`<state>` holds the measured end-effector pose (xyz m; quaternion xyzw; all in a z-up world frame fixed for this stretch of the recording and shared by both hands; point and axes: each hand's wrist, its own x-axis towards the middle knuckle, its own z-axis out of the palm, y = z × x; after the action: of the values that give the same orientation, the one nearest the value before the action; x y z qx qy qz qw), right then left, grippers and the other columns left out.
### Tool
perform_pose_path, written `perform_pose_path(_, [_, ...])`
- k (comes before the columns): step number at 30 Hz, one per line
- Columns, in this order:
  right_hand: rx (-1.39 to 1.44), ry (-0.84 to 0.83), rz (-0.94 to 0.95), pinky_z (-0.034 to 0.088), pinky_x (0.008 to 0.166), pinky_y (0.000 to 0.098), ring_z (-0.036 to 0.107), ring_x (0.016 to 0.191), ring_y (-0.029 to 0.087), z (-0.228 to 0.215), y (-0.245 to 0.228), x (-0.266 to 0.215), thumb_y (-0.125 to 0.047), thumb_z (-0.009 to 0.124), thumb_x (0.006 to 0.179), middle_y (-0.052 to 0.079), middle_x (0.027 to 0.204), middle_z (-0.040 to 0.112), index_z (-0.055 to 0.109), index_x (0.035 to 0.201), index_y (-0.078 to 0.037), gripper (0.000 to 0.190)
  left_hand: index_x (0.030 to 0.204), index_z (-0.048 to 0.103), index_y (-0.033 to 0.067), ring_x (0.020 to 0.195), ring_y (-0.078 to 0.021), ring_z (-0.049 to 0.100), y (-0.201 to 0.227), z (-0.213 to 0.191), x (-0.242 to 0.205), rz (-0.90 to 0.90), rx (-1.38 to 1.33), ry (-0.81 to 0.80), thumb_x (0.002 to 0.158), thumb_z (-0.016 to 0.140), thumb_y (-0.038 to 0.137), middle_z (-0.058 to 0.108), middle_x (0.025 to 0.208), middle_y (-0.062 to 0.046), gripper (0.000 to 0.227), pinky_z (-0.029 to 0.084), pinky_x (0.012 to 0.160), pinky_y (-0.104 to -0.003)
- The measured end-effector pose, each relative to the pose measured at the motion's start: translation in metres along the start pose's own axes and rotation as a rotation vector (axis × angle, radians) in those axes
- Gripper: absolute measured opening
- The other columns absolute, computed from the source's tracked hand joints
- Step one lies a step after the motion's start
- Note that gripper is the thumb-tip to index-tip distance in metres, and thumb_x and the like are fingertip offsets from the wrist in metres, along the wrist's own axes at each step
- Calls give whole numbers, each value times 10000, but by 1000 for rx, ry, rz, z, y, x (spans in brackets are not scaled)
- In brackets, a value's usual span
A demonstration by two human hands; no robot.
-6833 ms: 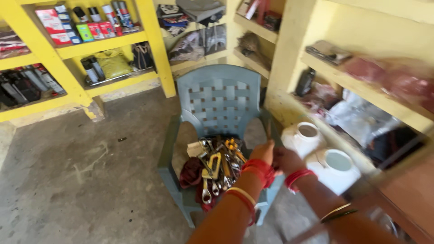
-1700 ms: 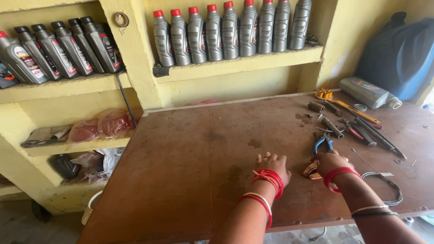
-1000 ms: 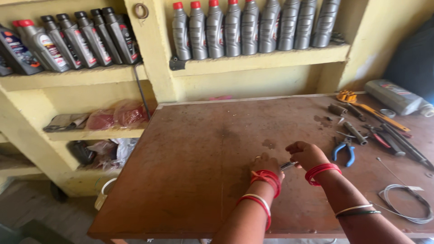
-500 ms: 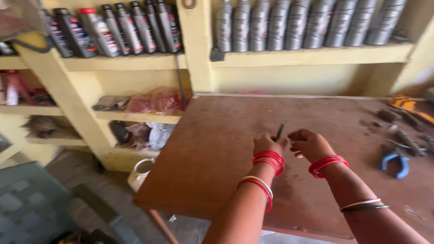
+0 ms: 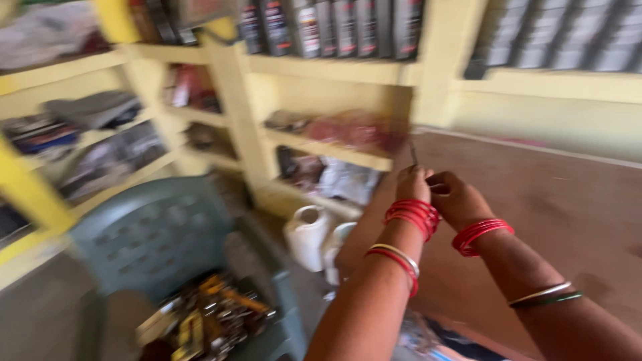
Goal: The person repeatedly picks up various hand tools from a wooden table and places them onto a grey plastic chair. The tools include wrenches, pliers, sockets, and a yellow puller. The person handles each tool individually and transfers it to the chair.
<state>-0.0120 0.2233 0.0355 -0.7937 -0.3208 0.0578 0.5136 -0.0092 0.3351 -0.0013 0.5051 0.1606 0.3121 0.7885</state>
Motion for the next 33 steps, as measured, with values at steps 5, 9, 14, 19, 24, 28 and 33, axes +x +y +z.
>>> perform_pose_path(5, [138,-51,51,581,731,357,715,878,224,121,-35,30,-246,740,932,186,1055,734,560,1250,42,465,1155,627,96,812,-282,663,35,-132,28,41,-47,210,1014,454,299,728,1067,-75,301,505,665,-452])
perform_pose_path(9, [427,-381,48,595,620,355,699,687,231,225,-49,52,-72,704,869,184,857,726,685,1141,87,316,1104,717,50,898,-250,708,48,-258,39,424,371,440,978,539,211,755,1018,-139,271,549,827,-379])
perform_pose_path(14, [287,-422,119,577,547,370,706,608,247,365,-52,53,-34,657,900,164,743,734,712,1069,22,186,1037,698,35,778,-243,693,32,-408,26,250,455,482,923,656,246,717,870,-128,243,544,731,-395])
perform_pose_path(19, [404,-746,260,578,506,369,679,558,237,491,-34,40,27,643,837,153,741,734,678,1113,54,279,971,679,22,640,-268,595,0,-556,12,-19,399,488,1020,605,321,653,775,-151,312,455,574,-423])
perform_pose_path(24, [368,-854,465,569,526,365,664,602,235,619,13,-5,40,642,839,141,783,708,663,1194,-28,362,1087,681,69,788,-309,695,-79,-671,-23,88,760,735,1029,516,328,727,942,-165,312,555,681,-424])
perform_pose_path(28, [326,-840,602,568,542,397,648,641,249,720,54,-49,18,677,866,129,853,694,638,1247,-102,401,1162,661,57,896,-321,741,-139,-761,-48,-261,464,924,991,524,341,755,1043,-184,359,594,768,-423])
perform_pose_path(33, [191,-945,605,573,548,380,677,625,264,815,101,-95,41,614,883,160,817,716,684,1262,-100,411,1184,638,22,878,-367,644,-208,-851,-84,-332,656,875,1056,470,306,686,1001,-210,354,522,727,-441])
